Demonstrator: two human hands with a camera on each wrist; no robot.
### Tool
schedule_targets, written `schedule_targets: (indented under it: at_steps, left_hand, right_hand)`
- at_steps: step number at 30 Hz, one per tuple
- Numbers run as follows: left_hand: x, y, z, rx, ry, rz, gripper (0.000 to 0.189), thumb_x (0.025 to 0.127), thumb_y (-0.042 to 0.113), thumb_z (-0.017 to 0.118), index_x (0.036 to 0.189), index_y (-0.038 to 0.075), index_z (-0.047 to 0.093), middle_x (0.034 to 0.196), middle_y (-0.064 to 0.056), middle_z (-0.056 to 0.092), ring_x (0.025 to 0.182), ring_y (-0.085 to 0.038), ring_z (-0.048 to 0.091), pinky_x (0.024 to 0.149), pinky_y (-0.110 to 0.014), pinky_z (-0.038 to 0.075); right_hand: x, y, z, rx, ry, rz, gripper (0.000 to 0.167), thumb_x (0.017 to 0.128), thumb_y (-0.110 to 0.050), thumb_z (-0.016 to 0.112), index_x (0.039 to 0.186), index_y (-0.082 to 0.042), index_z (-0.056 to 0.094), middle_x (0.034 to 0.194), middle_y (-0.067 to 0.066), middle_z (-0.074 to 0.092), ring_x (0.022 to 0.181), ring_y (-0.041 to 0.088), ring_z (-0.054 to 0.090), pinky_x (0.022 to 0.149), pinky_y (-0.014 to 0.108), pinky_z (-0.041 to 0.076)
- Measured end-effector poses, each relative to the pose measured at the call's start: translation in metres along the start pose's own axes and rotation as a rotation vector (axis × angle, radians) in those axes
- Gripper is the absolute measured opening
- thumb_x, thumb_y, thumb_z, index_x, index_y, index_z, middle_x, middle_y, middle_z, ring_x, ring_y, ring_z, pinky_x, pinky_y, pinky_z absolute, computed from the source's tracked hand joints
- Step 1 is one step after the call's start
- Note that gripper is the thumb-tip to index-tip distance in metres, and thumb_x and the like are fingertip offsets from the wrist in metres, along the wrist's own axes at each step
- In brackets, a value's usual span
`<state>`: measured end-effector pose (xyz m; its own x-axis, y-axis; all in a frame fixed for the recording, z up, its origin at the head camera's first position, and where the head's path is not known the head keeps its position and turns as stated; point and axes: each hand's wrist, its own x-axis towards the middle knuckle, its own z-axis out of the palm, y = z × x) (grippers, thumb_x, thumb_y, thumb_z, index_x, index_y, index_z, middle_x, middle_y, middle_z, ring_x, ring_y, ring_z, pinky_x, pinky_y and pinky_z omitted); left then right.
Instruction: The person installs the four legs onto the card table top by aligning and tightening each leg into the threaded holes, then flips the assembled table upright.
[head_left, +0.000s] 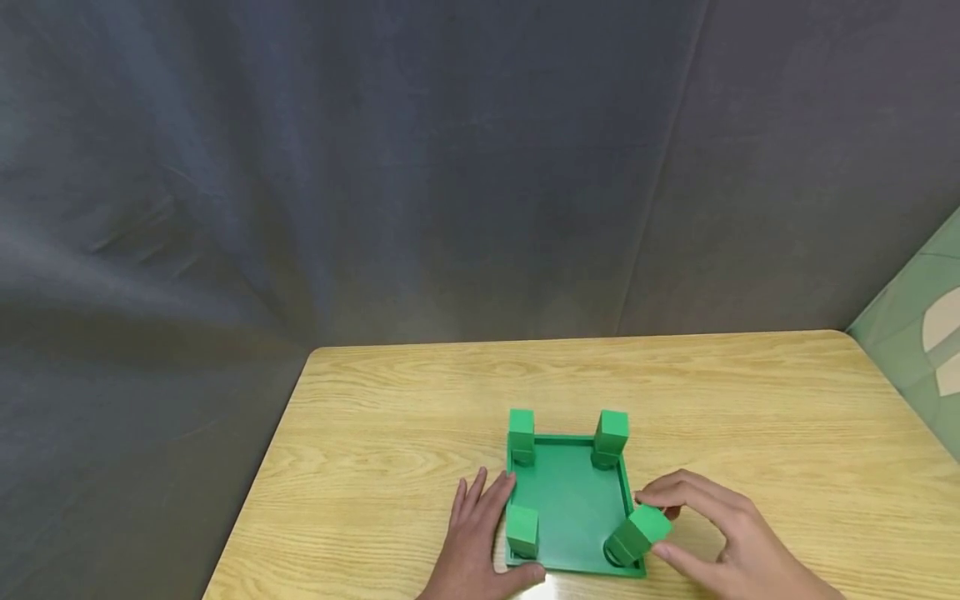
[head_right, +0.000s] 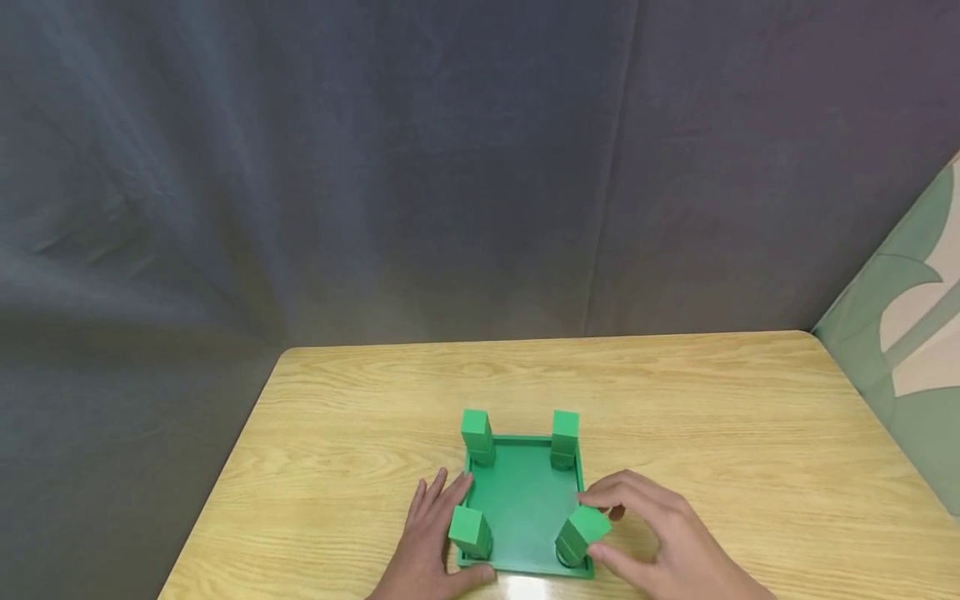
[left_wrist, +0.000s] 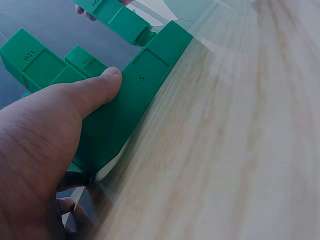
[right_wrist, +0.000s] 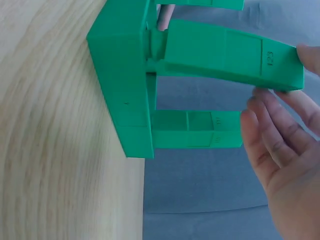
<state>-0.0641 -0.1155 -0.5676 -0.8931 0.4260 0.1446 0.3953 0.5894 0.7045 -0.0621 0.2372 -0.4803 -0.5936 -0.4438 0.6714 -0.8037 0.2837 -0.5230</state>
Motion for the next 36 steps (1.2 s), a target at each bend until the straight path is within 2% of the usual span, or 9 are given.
schedule_targets:
  at_steps: [3,7,9,11,16,21,25,29,36]
  left_hand:
    - [0.000,-0.001,0.001,-0.001,0.007,0.011,0.110,0.092,0.080,0.072,0.177,0.023,0.032,0.177,-0.003,0.043,0.168,-0.043,0.025,0.131,-0.017,-0.016]
    - [0.000,-0.001,0.001,-0.005,0.011,0.013,0.110,0.092,0.081,0.071,0.177,0.023,0.033,0.176,-0.003,0.043,0.168,-0.043,0.025,0.131,-0.017,-0.015]
    - [-0.001,-0.001,0.001,0.001,0.017,0.019,0.109,0.092,0.081,0.071,0.177,0.023,0.033,0.176,-0.003,0.044,0.167,-0.043,0.026,0.131,-0.017,-0.015]
    - [-0.001,-0.001,0.002,0.004,0.019,0.021,0.109,0.093,0.082,0.070,0.177,0.023,0.033,0.176,-0.004,0.044,0.167,-0.043,0.027,0.131,-0.017,-0.015]
    - [-0.001,-0.001,0.002,0.014,0.025,0.027,0.109,0.093,0.082,0.069,0.177,0.023,0.033,0.176,-0.004,0.044,0.167,-0.043,0.028,0.131,-0.017,-0.015]
    - [-0.001,0.000,0.002,0.034,0.027,0.031,0.108,0.093,0.081,0.070,0.177,0.023,0.032,0.176,-0.004,0.044,0.166,-0.042,0.029,0.131,-0.017,-0.015]
    - [-0.001,0.000,0.002,0.046,0.024,0.028,0.108,0.093,0.079,0.072,0.177,0.023,0.032,0.176,-0.003,0.044,0.167,-0.041,0.029,0.131,-0.017,-0.016]
    - [0.000,-0.001,0.001,0.034,0.019,0.023,0.109,0.093,0.080,0.071,0.177,0.022,0.032,0.176,-0.004,0.044,0.167,-0.042,0.028,0.131,-0.017,-0.015]
    - [0.000,0.001,-0.001,-0.021,-0.001,-0.004,0.110,0.092,0.080,0.073,0.177,0.022,0.033,0.176,-0.003,0.043,0.168,-0.043,0.024,0.131,-0.018,-0.015]
  right_hand:
    - [-0.002,0.001,0.003,-0.004,0.045,0.026,0.040,0.088,-0.021,0.098,0.118,-0.009,0.074,0.117,-0.001,0.076,0.102,0.005,0.068,0.083,0.014,0.053]
    - [-0.004,-0.003,0.006,-0.015,0.071,0.110,0.048,0.075,-0.013,0.105,0.109,-0.018,0.072,0.110,-0.007,0.077,0.098,0.003,0.071,0.084,0.012,0.054]
    - [-0.004,-0.003,0.007,-0.004,0.082,0.123,0.050,0.072,-0.010,0.105,0.108,-0.019,0.073,0.107,-0.008,0.077,0.095,0.003,0.070,0.080,0.014,0.054]
    - [-0.004,-0.002,0.009,0.019,0.092,0.104,0.047,0.075,-0.011,0.104,0.112,-0.015,0.075,0.106,-0.006,0.077,0.091,0.003,0.068,0.075,0.017,0.054]
    - [-0.002,0.002,0.013,0.051,0.087,0.025,0.046,0.090,-0.022,0.096,0.128,-0.003,0.078,0.110,-0.002,0.076,0.093,0.003,0.065,0.076,0.016,0.054]
    - [0.000,0.005,0.014,0.090,0.061,-0.060,0.043,0.098,-0.024,0.088,0.130,0.002,0.078,0.112,0.003,0.073,0.098,0.009,0.067,0.078,0.017,0.053]
    - [-0.004,0.003,0.011,0.083,0.006,-0.021,0.046,0.096,-0.011,0.088,0.138,0.003,0.075,0.118,0.000,0.072,0.099,0.008,0.066,0.076,0.020,0.052]
    - [-0.006,0.002,0.010,0.052,-0.031,0.023,0.056,0.086,0.005,0.085,0.141,0.000,0.073,0.121,-0.002,0.073,0.099,0.007,0.067,0.075,0.021,0.052]
    - [-0.005,0.004,0.011,0.044,0.014,0.009,0.047,0.093,-0.006,0.088,0.138,-0.003,0.074,0.119,-0.001,0.074,0.095,0.004,0.062,0.071,0.019,0.050]
